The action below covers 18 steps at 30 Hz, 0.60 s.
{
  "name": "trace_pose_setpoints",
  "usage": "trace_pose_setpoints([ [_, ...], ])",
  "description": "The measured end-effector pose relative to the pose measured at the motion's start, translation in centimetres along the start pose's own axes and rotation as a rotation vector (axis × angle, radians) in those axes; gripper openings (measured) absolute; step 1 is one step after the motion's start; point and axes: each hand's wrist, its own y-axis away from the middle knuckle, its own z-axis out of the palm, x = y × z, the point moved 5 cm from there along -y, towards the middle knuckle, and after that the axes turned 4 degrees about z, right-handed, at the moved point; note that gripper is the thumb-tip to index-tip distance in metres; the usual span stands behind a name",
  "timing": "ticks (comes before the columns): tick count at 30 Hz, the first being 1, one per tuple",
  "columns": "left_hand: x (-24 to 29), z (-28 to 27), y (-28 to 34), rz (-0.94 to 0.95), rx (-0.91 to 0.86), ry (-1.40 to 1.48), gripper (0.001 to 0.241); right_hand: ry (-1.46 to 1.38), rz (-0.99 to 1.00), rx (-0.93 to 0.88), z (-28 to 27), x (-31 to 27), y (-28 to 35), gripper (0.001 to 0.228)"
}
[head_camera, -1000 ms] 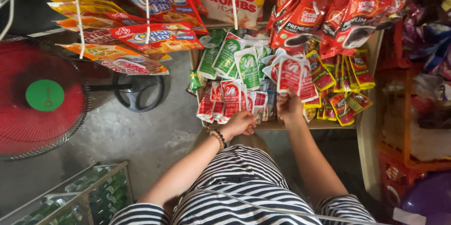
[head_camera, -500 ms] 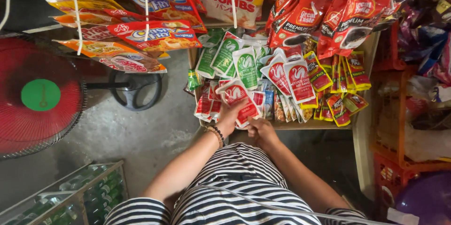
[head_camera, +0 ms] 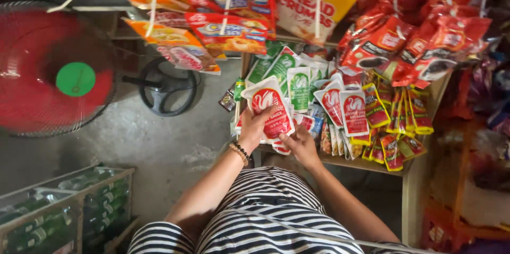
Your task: Restocking and organizing sauce packets on a shelf in a small grocery store.
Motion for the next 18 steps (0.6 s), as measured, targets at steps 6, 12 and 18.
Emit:
trace_pose_setpoints([
  [6,7.7,0.7,2.5,0.303,-0.043,-0.283,0.033,0.080,-0.083,-0.163,3.4,-6.0,-0.2,0.056],
  [12,12.5,-1.0,3.8,0.361,0.005,-0.104,0.030,0.152,-0.234,-0.161,10.0,-16.0,2.6,0.060],
  [18,20.4,-3.3,5.7,0.452,0.041,0.015,0.030,0.401,-0.281,-0.070,15.5,-20.5,2.7,0.040],
])
